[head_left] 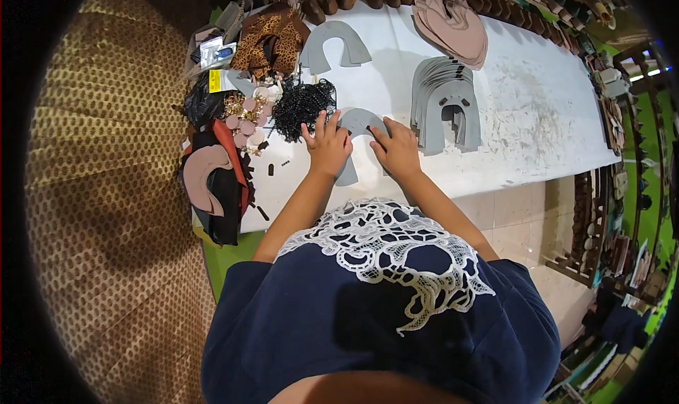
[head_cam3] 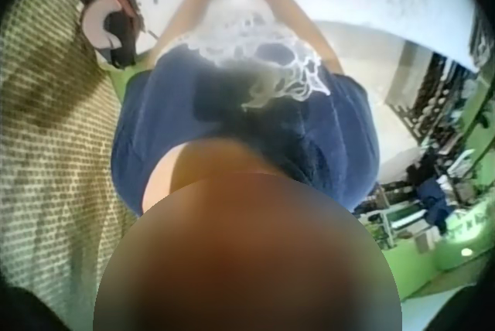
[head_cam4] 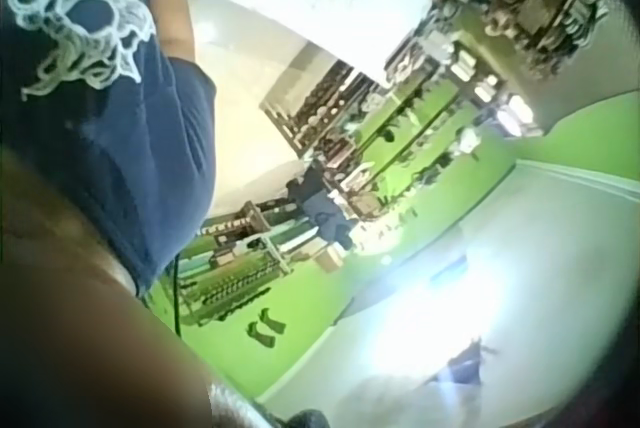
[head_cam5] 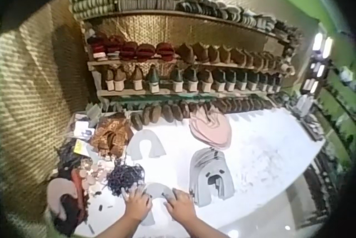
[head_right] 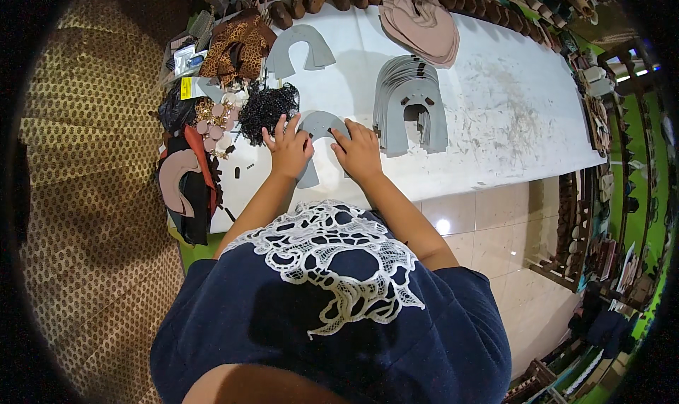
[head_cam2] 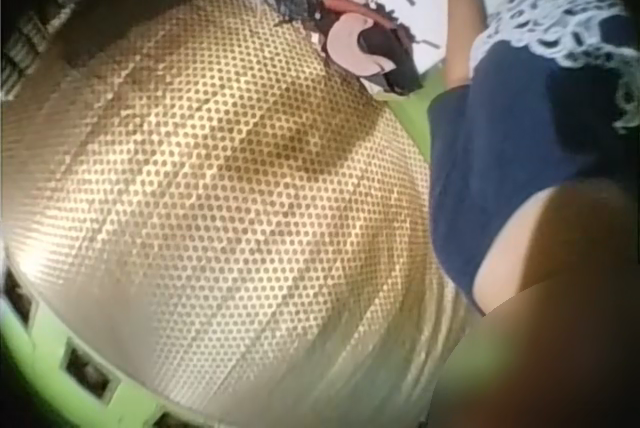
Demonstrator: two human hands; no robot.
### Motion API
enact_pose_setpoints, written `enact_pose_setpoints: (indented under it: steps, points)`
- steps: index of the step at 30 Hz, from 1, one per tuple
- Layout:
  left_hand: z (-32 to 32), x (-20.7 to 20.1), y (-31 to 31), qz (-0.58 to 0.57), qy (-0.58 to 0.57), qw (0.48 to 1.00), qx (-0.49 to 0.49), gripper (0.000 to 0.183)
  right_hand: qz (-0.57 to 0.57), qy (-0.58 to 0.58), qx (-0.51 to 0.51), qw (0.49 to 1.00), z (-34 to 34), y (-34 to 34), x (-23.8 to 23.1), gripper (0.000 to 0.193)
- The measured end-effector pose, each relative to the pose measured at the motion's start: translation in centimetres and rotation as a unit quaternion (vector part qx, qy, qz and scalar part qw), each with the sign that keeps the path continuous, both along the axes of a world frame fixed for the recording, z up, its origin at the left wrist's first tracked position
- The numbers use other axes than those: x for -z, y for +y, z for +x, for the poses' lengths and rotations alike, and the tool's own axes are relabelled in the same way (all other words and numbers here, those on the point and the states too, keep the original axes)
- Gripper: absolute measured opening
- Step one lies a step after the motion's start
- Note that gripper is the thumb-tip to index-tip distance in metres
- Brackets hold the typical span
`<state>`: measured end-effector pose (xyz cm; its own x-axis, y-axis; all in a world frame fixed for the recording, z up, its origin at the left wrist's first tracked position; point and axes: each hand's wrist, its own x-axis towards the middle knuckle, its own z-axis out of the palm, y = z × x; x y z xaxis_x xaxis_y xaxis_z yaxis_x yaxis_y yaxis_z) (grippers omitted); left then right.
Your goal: Sort and arrange various shoe upper parts and linings on a workbench.
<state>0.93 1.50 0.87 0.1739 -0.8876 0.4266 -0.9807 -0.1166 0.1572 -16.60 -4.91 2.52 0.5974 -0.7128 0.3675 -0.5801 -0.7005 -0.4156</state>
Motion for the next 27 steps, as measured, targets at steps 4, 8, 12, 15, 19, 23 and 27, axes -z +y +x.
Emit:
enact_pose_setpoints:
  steps: [4,8,12,15,19,23,27]
  points:
    - [0.1,-0.1,0.6,-0.001,-0.003,1.0,0.009,0.012,0.002,0.002,0.006,1.0,0.1,0.1,0.0,0.034]
    - [-0.5,-1.0,2.5,0.038,0.049,0.998,0.029,0.02,0.004,-0.001,0.022,1.0,0.1,0.0,0.2,0.034]
    - [-0.8,-1.5,4.0,0.033,0.033,0.998,0.049,0.032,0.001,-0.004,-0.006,1.0,-0.2,-0.2,0.3,0.036]
    - [-1.2,-1.9,4.0,0.046,0.041,0.998,0.021,0.038,0.011,-0.017,-0.01,1.0,-0.5,-0.2,0.8,0.037]
    - [-1.4,-1.8,3.7,0.086,0.037,0.996,0.003,0.044,0.013,-0.003,-0.014,1.0,-0.3,0.0,-0.1,0.039]
    - [-1.4,-1.7,3.7,0.092,0.039,0.995,0.002,0.044,-0.032,0.043,-0.007,0.999,0.2,0.2,0.3,0.039]
    - [-1.7,-2.1,3.7,0.109,0.054,0.992,-0.013,0.044,-0.039,0.071,-0.002,0.997,0.4,0.0,0.5,0.039]
